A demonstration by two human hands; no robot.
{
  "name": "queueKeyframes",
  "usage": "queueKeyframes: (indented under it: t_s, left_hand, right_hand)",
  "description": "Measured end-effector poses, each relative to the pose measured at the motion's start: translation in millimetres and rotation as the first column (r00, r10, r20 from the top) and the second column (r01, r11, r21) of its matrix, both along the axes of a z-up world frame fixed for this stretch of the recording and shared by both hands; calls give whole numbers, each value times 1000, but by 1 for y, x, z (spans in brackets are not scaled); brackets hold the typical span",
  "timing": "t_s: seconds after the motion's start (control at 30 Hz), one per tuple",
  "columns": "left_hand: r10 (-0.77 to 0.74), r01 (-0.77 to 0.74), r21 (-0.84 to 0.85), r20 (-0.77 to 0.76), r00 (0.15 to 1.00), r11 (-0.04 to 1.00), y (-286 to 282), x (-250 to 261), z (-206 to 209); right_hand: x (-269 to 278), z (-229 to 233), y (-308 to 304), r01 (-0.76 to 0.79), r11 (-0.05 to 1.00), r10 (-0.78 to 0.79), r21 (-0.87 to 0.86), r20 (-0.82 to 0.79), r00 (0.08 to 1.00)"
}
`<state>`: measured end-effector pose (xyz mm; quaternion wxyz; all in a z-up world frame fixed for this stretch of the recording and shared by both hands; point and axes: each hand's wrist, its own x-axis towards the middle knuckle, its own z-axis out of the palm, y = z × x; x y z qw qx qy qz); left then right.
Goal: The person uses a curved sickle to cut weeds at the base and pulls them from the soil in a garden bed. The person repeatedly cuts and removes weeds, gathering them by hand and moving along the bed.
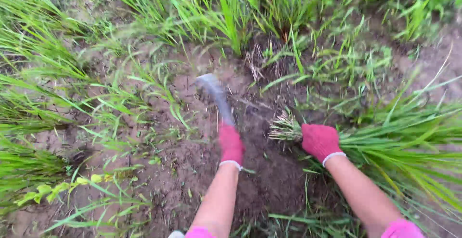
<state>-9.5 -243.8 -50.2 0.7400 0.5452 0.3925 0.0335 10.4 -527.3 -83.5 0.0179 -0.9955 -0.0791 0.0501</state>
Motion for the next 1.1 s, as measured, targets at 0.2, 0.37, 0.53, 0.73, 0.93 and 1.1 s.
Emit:
queueKeyframes:
  t_s: [0.2, 0.37, 0.53, 0.73, 0.93, 1.1]
  left_hand:
    - [-777, 741, 621, -324, 540, 256, 34, -13, -111]
    - [-738, 628, 769, -492, 462, -120, 28, -42, -134]
    - [-821, 809, 566, -382, 425, 155, -23, -64, -64]
    - [-608, 522, 731, -185, 772, 440, -14, -70, 4]
    - [-829, 753, 644, -341, 443, 137, -4, -112, -51]
    - [-424, 479, 429, -222, 878, 766, 11, -111, -65]
  right_hand:
    - [-20, 0, -28, -64, 995, 62, 75, 29, 998]
    - [-62, -25, -42, -234, 972, 232, 20, 60, 971]
    - [-77, 9, -52, -259, 951, 253, -172, -54, 966]
    - [-83, -14, -71, -467, 867, 453, -173, -114, 884]
    - [-86, 34, -55, -498, 815, 399, -297, -335, 853]
    - [-94, 13, -69, -556, 801, 539, -222, -136, 831]
